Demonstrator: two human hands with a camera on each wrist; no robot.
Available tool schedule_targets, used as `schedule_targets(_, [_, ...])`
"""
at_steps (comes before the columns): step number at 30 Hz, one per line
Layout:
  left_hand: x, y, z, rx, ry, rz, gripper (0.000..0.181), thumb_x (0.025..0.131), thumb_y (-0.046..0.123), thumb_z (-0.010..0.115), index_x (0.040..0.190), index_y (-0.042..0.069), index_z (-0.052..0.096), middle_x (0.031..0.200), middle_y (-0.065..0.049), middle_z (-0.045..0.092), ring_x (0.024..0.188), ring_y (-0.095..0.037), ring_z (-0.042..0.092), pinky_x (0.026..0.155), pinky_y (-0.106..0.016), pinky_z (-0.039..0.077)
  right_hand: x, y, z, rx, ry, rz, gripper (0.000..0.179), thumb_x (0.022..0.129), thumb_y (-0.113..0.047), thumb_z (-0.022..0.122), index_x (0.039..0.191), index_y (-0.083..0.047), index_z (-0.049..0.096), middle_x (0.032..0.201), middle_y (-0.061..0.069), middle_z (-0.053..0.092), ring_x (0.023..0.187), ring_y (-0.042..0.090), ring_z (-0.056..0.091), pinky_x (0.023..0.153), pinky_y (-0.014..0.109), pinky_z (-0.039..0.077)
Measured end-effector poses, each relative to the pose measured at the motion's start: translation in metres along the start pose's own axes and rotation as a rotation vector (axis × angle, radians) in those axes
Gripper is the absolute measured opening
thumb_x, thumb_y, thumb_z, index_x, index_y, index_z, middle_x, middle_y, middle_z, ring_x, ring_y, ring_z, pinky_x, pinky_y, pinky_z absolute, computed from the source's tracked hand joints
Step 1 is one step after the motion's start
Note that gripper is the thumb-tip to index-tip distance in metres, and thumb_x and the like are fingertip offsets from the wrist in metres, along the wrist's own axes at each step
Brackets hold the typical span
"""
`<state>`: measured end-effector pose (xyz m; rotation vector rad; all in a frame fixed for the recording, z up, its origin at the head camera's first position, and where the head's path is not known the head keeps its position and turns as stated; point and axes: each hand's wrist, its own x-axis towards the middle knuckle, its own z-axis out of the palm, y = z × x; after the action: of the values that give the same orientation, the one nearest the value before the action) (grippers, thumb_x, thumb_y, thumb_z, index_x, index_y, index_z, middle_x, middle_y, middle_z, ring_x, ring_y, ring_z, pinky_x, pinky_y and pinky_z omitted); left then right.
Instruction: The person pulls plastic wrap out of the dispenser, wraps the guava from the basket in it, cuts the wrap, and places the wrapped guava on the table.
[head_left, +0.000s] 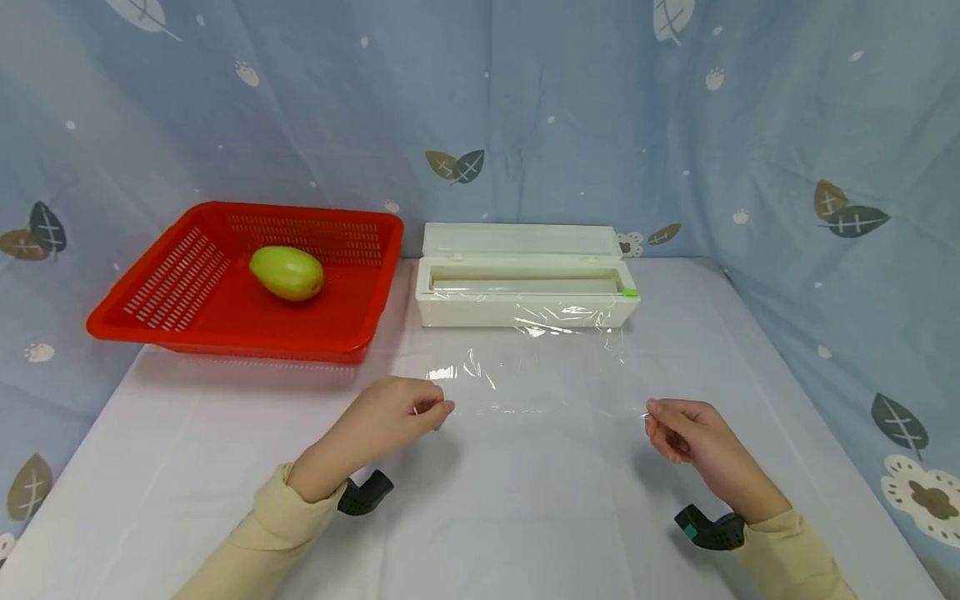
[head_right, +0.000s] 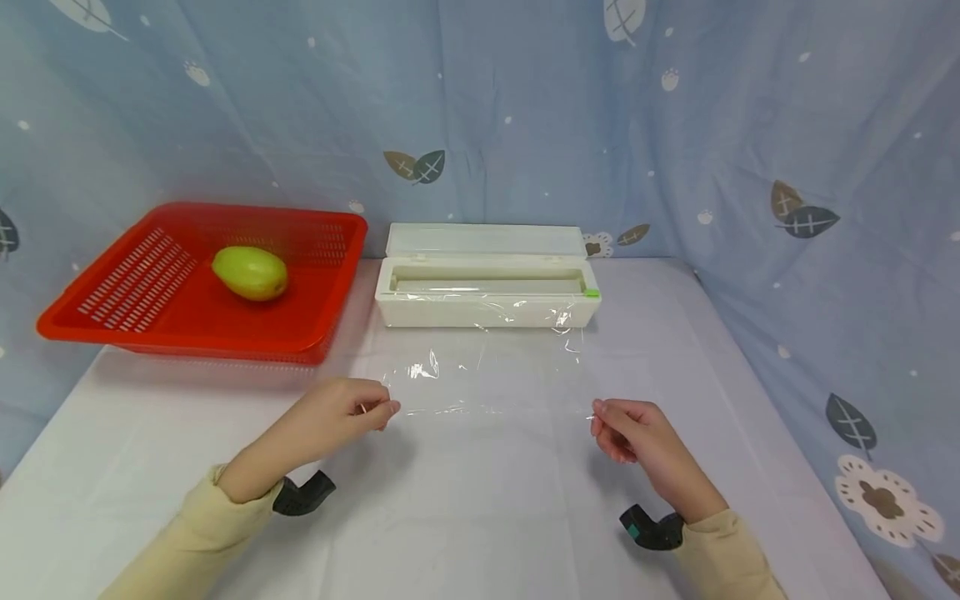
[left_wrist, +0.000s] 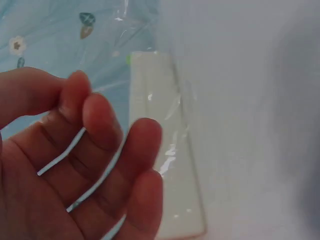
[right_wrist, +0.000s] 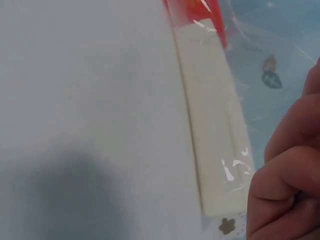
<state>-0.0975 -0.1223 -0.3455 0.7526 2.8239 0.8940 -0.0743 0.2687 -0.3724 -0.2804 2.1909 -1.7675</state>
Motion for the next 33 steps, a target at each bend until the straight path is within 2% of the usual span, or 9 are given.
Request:
schedule_targets(5, [-0.012,-0.005,0.008,0.026,-0.042,-0.046,0.032,0.086,0.030,0.056,0.056,0.028,0.045,0.050,0.014,0.034,0.050,-0.003,0.034,0.048,-0.021,0.028,-0.006,0.010,0.005,-0.066,0.015,0.141,0.043,0.094,-0.033,0.043,0.078,0.006,0.051,0.057,0.007,0.045,0.048,0.017,0.041,0.043,0.034,0.031])
schedule_targets(10, [-0.024,-0.007,0.013,0.048,-0.067,-0.070,0.035,0.085,0.028,0.056,0.054,0.025,0.041,0.050,0.014,0.029,0.049,-0.001,0.031,0.048,-0.019,0.025,-0.016,0.016,0.009,-0.080,-0.020,0.177,0.040,0.095,-0.031,0.042,0.077,0.004,0.052,0.059,0.008,0.047,0.048,0.019,0.041,0.043,0.033,0.033])
schedule_targets(12, [-0.029,-0.006,0.014,0.056,-0.066,-0.069,0.035,0.085,0.028,0.056,0.054,0.025,0.040,0.050,0.015,0.029,0.049,-0.001,0.031,0.048,-0.019,0.025,-0.021,0.017,0.010,-0.063,-0.031,0.153,0.038,0.096,-0.028,0.040,0.077,0.004,0.051,0.058,0.009,0.046,0.048,0.022,0.040,0.043,0.035,0.033])
schedule_targets(13, [-0.030,-0.004,0.014,0.060,-0.064,-0.070,0.036,0.085,0.028,0.055,0.053,0.025,0.039,0.050,0.015,0.028,0.049,-0.001,0.031,0.048,-0.019,0.025,-0.023,0.017,0.011,-0.052,-0.033,0.133,0.037,0.096,-0.026,0.040,0.076,0.003,0.051,0.058,0.009,0.046,0.049,0.023,0.039,0.044,0.036,0.033])
schedule_targets(17, [-0.037,0.003,0.011,0.070,-0.046,-0.070,0.036,0.085,0.029,0.055,0.053,0.027,0.039,0.050,0.016,0.030,0.049,0.000,0.032,0.048,-0.019,0.027,-0.033,0.018,0.012,0.024,-0.066,-0.040,0.030,0.098,-0.011,0.033,0.076,0.001,0.050,0.059,0.012,0.042,0.049,0.029,0.034,0.044,0.039,0.031])
schedule_targets(20, [-0.041,0.009,0.008,0.062,0.000,-0.044,0.035,0.084,0.027,0.055,0.053,0.029,0.039,0.052,0.018,0.033,0.051,0.001,0.035,0.050,-0.019,0.030,-0.038,0.017,0.013,0.110,-0.075,-0.156,0.030,0.097,-0.001,0.027,0.078,-0.001,0.050,0.061,0.012,0.041,0.049,0.029,0.032,0.044,0.040,0.029])
schedule_targets(23, [-0.044,0.016,0.003,0.019,0.098,0.017,0.035,0.083,0.021,0.056,0.055,0.030,0.037,0.055,0.019,0.035,0.055,0.002,0.038,0.052,-0.019,0.033,-0.040,0.013,0.014,0.202,-0.051,-0.259,0.034,0.096,0.006,0.021,0.082,-0.001,0.051,0.064,0.011,0.041,0.051,0.026,0.032,0.045,0.039,0.027])
schedule_targets(28, [-0.047,0.028,-0.003,-0.093,0.285,0.164,0.035,0.079,0.008,0.057,0.057,0.028,0.039,0.061,0.021,0.039,0.062,0.002,0.043,0.056,-0.018,0.038,-0.035,0.006,0.013,0.290,-0.015,-0.468,0.041,0.092,0.013,0.012,0.084,0.004,0.051,0.066,0.010,0.042,0.054,0.021,0.034,0.046,0.035,0.026])
schedule_targets(33, [-0.042,0.032,-0.002,-0.199,0.341,0.271,0.030,0.082,0.005,0.055,0.061,0.025,0.045,0.064,0.018,0.044,0.065,0.002,0.045,0.057,-0.015,0.038,-0.032,-0.001,0.014,0.351,0.028,-0.583,0.040,0.093,0.012,0.012,0.088,0.008,0.051,0.070,0.010,0.043,0.058,0.020,0.036,0.047,0.032,0.026])
